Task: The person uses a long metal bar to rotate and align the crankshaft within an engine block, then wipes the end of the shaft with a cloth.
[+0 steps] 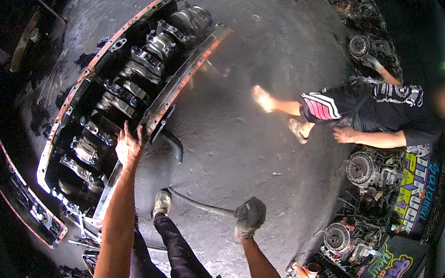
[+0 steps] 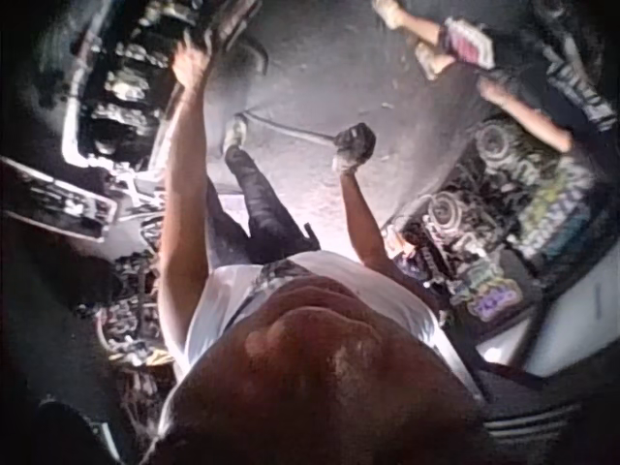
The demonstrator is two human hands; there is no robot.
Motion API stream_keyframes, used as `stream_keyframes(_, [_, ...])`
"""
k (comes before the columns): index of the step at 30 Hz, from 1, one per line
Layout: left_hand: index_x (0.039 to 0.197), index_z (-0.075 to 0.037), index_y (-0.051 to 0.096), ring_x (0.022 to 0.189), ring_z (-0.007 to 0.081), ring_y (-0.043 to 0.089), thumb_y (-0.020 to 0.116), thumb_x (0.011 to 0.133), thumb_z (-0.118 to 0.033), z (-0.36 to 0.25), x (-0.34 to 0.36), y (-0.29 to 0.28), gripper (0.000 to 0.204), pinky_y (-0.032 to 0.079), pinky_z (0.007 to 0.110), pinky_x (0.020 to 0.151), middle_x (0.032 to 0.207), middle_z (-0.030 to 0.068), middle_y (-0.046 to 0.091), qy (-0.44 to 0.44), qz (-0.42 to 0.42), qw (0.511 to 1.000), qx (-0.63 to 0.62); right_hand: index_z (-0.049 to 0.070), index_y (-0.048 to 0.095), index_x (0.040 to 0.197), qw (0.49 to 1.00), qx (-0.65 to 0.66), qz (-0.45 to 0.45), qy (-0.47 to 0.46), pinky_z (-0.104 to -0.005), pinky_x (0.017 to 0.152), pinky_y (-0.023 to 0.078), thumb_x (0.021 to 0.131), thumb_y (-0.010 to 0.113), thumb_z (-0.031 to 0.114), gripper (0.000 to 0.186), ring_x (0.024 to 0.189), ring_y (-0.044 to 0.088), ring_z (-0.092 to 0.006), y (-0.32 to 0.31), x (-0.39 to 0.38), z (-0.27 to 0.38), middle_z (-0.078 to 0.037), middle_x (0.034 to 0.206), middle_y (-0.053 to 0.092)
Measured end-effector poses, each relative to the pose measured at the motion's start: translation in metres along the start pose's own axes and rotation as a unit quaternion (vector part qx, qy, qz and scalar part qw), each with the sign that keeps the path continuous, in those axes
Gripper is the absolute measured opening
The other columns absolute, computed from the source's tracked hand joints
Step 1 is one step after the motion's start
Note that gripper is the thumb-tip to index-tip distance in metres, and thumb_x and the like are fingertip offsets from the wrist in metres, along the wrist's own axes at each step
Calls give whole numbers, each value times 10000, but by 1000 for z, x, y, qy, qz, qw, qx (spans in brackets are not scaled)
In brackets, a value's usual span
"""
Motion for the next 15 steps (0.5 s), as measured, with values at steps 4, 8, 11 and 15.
stream_keyframes(4, [1433, -93, 444, 999, 370, 638, 459, 918, -627, 7, 3, 5, 741, 533, 454, 832, 1143, 200, 631, -17, 23, 1000, 0, 61, 493, 804, 869, -295, 107, -383, -295, 395, 387, 903, 547, 81, 114, 560, 506, -123, 5, 5, 9, -20, 630, 462])
stream_keyframes(8, [1437, -95, 436, 1025, 364, 629, 446, 919, -632, 7, 3, 9, 746, 522, 456, 860, 1158, 195, 627, -16, 24, 1000, -7, 51, 547, 908, 954, -191, 36, -229, -297, 407, 418, 895, 566, 78, 35, 617, 546, -142, -3, -3, -15, -48, 718, 521])
stream_keyframes(11, [1440, -93, 431, 1036, 362, 626, 440, 920, -633, 7, 2, 9, 750, 517, 457, 871, 1166, 194, 624, -14, 26, 1000, -6, 61, 562, 979, 999, 0, 9, -35, -296, 418, 443, 886, 587, 58, 96, 622, 554, -152, -13, -3, -24, -52, 779, 543])
stream_keyframes(15, [1432, -71, 438, 1045, 360, 625, 445, 921, -623, 0, 1, 4, 752, 516, 450, 878, 1168, 196, 624, -22, 51, 998, -6, 57, 562, 1020, 1000, 7, -11, -5, -296, 427, 459, 887, 587, 60, 136, 622, 555, -154, -12, 1, -25, -44, 779, 546])
Point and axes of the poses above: each hand's wrist, its own x-axis towards the middle knuckle, its own y-axis out of the palm, z = x × y, the point moved 2 cm from there along x, towards the middle knuckle
